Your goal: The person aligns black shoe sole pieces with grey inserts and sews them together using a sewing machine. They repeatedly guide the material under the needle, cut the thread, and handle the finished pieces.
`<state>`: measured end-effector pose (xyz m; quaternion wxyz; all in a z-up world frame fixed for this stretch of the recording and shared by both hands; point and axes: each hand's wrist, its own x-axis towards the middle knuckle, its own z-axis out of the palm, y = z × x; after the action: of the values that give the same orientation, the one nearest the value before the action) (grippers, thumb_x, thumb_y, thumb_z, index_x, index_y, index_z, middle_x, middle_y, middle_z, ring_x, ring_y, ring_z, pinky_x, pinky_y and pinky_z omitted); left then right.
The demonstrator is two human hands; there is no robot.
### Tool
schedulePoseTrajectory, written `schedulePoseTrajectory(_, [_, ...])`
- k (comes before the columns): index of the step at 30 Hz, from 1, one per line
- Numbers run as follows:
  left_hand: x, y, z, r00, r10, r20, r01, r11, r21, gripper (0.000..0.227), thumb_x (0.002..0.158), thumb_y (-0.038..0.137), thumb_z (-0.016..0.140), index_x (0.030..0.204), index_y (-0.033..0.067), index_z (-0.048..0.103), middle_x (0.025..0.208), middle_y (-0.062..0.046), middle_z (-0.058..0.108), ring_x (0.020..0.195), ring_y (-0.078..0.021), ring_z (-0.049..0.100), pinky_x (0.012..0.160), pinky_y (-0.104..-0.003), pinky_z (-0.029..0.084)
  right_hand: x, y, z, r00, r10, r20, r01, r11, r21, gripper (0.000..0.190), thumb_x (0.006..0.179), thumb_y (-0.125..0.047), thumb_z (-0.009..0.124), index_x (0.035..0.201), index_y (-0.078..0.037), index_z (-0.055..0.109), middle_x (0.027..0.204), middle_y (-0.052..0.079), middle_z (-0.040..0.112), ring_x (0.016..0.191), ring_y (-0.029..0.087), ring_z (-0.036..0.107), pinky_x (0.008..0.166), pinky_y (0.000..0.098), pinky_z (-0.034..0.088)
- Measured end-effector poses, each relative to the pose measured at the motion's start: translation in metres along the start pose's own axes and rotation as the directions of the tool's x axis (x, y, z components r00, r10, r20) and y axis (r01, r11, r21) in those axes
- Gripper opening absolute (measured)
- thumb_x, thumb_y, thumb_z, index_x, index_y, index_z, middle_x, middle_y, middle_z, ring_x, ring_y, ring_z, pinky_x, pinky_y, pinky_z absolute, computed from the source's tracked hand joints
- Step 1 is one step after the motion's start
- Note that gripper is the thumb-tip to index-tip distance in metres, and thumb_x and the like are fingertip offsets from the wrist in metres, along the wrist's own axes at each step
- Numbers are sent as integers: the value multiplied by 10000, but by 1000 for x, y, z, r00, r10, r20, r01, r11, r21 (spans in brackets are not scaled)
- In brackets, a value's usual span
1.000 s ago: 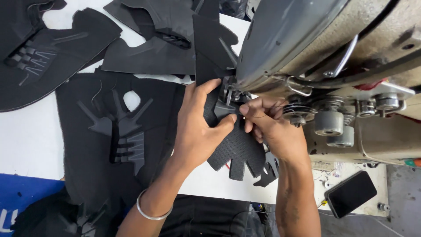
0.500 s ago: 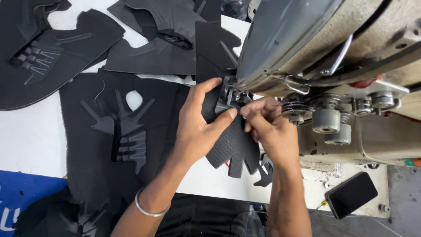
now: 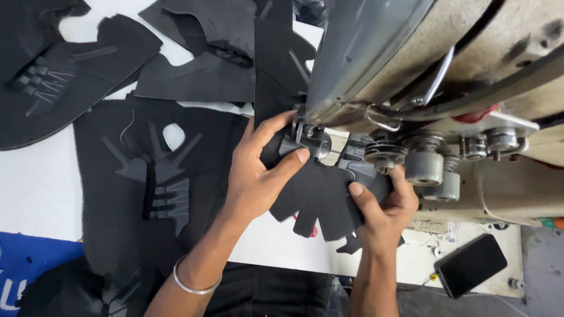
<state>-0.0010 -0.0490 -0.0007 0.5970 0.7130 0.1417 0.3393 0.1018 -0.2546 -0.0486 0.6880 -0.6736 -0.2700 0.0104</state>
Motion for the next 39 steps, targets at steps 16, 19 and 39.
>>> schedulePoseTrajectory(16, [-2, -1, -1, 999, -36, -17, 36, 999, -11, 511, 863, 113, 795, 1350, 71, 645, 1275, -128, 649, 1182, -240, 690, 1017, -331, 534, 70, -13, 34, 889, 232, 395, -215, 973, -86, 472, 910, -139, 755, 1347, -34, 608, 1268, 30, 645, 1133, 118, 593, 968, 271, 485])
schedulePoseTrajectory(19, [-3, -4, -5, 998, -60, -16, 60, 998, -15, 522, 859, 135, 796, 1353, 78, 640, 1265, -127, 653, 1162, -237, 698, 998, -332, 542, 87, 16, 26, 835, 274, 477, -302, 953, -20, 444, 869, -100, 792, 1284, -31, 652, 1197, 21, 673, 1068, 126, 603, 899, 287, 484])
schedulePoseTrajectory(39, [22, -19, -29, 990, 5, 142, -2, 1000, -19, 520, 940, 134, 721, 1423, 13, 572, 1302, -143, 661, 1243, -248, 652, 1087, -359, 474, 72, -14, 49, 824, 250, 509, -328, 942, 68, 557, 797, 23, 807, 1324, 12, 628, 1288, 79, 673, 1251, 185, 618, 1107, 329, 492])
